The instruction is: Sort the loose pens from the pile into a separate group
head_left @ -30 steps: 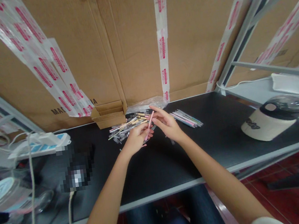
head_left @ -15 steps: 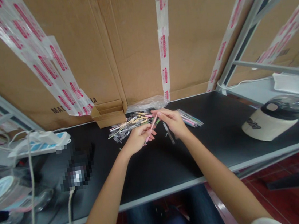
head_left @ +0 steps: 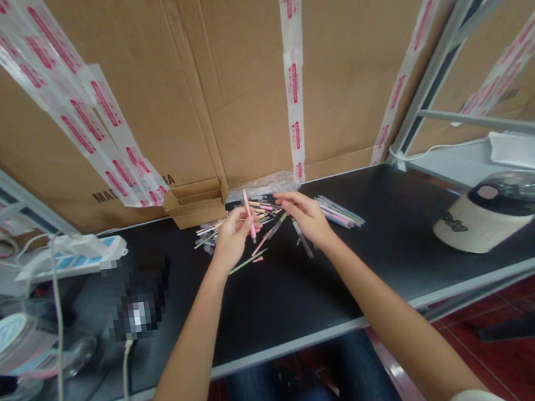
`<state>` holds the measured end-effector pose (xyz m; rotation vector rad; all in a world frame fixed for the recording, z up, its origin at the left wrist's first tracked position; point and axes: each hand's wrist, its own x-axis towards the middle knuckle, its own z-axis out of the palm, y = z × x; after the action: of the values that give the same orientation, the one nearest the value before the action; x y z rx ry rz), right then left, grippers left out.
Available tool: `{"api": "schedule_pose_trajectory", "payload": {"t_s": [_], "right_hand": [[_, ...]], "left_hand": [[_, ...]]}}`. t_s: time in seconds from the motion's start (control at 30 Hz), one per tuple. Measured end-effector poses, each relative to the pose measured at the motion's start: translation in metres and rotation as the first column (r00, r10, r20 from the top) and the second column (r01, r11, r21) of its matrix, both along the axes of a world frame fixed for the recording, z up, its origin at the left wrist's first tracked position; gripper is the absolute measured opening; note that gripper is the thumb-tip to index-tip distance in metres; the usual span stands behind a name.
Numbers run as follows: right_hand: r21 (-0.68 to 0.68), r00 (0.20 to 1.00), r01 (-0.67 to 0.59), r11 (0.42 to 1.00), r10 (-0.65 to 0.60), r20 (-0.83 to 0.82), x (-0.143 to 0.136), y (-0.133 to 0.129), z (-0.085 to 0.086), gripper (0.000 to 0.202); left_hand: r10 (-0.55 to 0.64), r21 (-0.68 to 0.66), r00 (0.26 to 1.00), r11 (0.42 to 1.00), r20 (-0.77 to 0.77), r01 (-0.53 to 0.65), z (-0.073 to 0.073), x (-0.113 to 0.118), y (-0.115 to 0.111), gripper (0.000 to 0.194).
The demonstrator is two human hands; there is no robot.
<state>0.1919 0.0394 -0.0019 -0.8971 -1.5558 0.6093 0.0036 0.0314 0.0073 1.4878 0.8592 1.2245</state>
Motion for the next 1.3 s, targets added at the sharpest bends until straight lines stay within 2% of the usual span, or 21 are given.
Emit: {"api": "schedule_pose_trajectory", "payload": {"t_s": [0.13, 0.23, 0.3, 0.37, 0.47, 0.57, 0.67, 0.83, 1.0, 1.3], "right_hand": [[0.072, 0.949, 0.111, 0.991, -0.127, 0.289, -0.002, 0.002, -0.007, 0.02], [0.104, 0.841, 0.09, 0.991, -0.131, 0.525, -0.006, 0.001, -0.013, 0.019], [0.11, 0.784, 0.063, 0.992, -0.117, 0.609, -0.007, 0.001, -0.013, 0.021], [0.115, 0.756, 0.082, 0.99, -0.137, 0.64, -0.002, 0.003, -0.01, 0.024], [0.121, 0.713, 0.213, 0.97, -0.239, 0.66, 0.011, 0.007, -0.001, 0.029], [0.099, 0.61, 0.318, 0.943, -0.284, 0.74, 0.022, 0.01, 0.009, 0.029], [0.108, 0.482, 0.381, 0.918, -0.297, 0.825, 0.021, 0.012, 0.018, 0.029], [0.063, 0.365, 0.327, 0.943, -0.187, 0.912, 0.003, 0.019, 0.025, 0.031], [-0.013, 0.24, 0.302, 0.953, -0.063, 0.969, -0.003, 0.036, 0.02, 0.033], [0.028, 0.152, 0.287, 0.958, -0.074, 0.986, -0.004, 0.056, 0.006, 0.028]], "left_hand": [[0.037, 0.044, 0.998, 0.998, 0.049, -0.04, 0.002, -0.004, 0.002, 0.035], [0.084, 0.121, 0.996, 0.989, 0.036, -0.088, 0.001, -0.005, 0.001, 0.049], [0.137, 0.186, 0.991, 0.973, 0.003, -0.135, 0.001, -0.006, 0.001, 0.058], [0.191, 0.237, 0.981, 0.955, -0.03, -0.178, 0.001, -0.008, 0.001, 0.064], [0.23, 0.264, 0.972, 0.941, -0.046, -0.21, 0.003, -0.011, 0.001, 0.068], [0.219, 0.265, 0.974, 0.945, -0.066, -0.194, 0.005, -0.012, 0.0, 0.065], [0.212, 0.273, 0.973, 0.945, -0.088, -0.181, 0.005, -0.01, -0.001, 0.063], [0.216, 0.263, 0.973, 0.946, -0.084, -0.188, 0.004, -0.012, 0.0, 0.063], [0.236, 0.24, 0.97, 0.947, -0.059, -0.215, 0.002, -0.016, 0.005, 0.063], [0.293, 0.262, 0.954, 0.927, -0.058, -0.269, 0.003, -0.017, 0.005, 0.066]]}}
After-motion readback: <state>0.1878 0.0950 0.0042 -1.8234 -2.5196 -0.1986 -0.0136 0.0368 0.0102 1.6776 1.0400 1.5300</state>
